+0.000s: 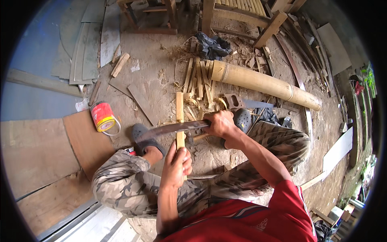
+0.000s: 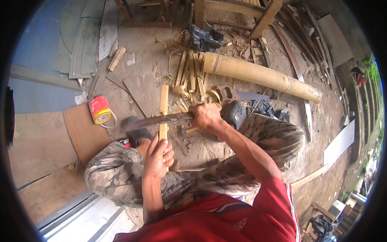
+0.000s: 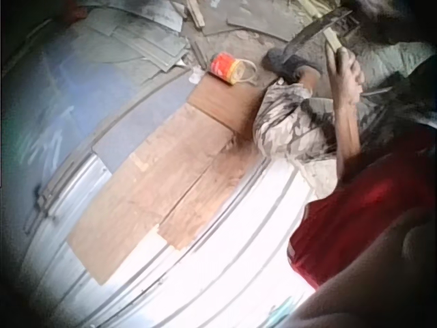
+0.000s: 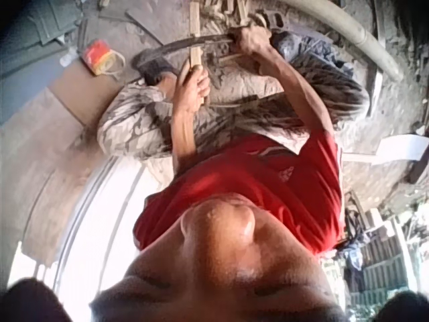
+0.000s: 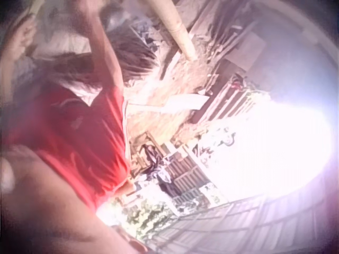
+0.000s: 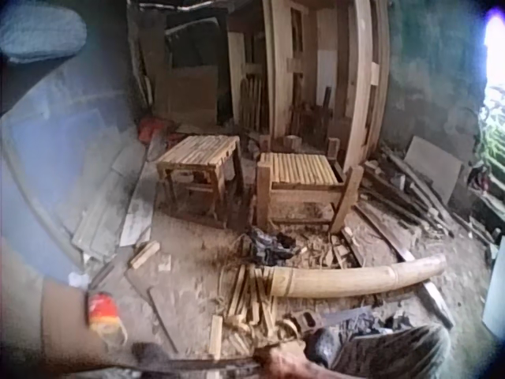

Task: The person sits on the floor and uses a curved knife to shave and smooth a bamboo stick. They repeatedly rotate the stick and scrape its surface, producing thin shavings that accumulate on the floor. The person briefly places the stick on a nearby bamboo stool and continues shaving.

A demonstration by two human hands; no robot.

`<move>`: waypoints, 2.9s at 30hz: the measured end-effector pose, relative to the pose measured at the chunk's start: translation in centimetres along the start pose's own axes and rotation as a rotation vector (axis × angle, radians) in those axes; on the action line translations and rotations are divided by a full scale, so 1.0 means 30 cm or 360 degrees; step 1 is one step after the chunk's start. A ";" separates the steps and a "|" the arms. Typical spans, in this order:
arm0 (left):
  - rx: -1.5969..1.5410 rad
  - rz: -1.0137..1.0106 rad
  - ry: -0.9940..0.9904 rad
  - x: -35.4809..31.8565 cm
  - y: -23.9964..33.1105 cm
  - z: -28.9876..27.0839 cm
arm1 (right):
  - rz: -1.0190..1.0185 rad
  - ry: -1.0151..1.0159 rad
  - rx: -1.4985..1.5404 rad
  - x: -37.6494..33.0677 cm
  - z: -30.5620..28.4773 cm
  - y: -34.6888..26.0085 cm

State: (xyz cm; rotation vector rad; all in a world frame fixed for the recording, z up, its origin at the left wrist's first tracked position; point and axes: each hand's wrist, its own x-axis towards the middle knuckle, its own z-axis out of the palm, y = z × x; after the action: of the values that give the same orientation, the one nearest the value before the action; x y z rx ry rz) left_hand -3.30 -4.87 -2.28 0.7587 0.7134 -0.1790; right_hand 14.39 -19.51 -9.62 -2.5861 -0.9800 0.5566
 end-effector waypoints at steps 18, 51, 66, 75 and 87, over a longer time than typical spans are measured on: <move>0.0093 -0.0077 0.0056 -0.011 -0.033 -0.025 | -0.0276 0.0125 -0.0160 -0.052 0.041 -0.047; 0.0470 0.0126 0.0251 -0.043 -0.035 -0.015 | -0.0492 0.0676 0.0194 -0.127 0.040 -0.130; 0.0667 0.0158 0.0322 -0.107 -0.074 0.026 | 0.0029 0.0392 -0.0051 0.012 0.021 0.047; 0.0907 0.0202 0.0299 -0.112 -0.081 0.000 | 0.0145 0.0656 -0.0128 0.051 -0.011 0.155; 0.1289 0.0553 0.0424 -0.045 -0.116 -0.043 | -0.0033 0.0360 -0.0014 -0.053 0.003 0.004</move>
State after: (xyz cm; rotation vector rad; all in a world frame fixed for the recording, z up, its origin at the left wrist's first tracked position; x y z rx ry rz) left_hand -6.37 -6.63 -4.03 1.6899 0.7455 -0.0416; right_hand 13.33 -20.65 -9.35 -2.5734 -0.9329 0.2476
